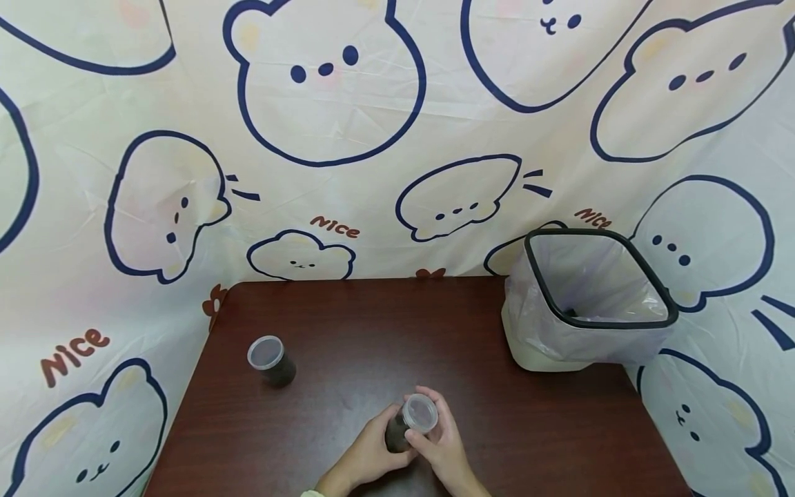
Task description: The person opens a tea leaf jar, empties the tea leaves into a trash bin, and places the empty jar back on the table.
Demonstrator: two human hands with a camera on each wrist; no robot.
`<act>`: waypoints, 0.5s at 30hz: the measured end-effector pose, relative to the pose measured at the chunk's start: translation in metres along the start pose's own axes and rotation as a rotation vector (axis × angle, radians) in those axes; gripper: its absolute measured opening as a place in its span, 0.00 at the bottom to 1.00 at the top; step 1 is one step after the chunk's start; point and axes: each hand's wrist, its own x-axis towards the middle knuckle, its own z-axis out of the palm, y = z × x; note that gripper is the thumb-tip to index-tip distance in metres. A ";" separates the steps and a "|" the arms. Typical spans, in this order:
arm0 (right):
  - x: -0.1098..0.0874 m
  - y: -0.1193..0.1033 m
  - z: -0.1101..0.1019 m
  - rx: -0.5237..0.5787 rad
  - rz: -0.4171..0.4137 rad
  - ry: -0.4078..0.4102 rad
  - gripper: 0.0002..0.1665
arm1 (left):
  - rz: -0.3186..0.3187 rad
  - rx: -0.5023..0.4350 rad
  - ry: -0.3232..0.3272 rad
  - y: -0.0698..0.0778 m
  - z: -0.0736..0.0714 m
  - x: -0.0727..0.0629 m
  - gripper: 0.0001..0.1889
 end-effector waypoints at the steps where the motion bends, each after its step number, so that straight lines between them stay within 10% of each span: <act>1: 0.000 0.000 0.000 -0.003 -0.004 0.002 0.37 | 0.002 0.000 0.002 0.000 0.000 0.000 0.26; 15: 0.001 0.001 0.002 -0.028 0.008 0.058 0.33 | -0.020 -0.002 -0.006 0.001 0.000 -0.002 0.26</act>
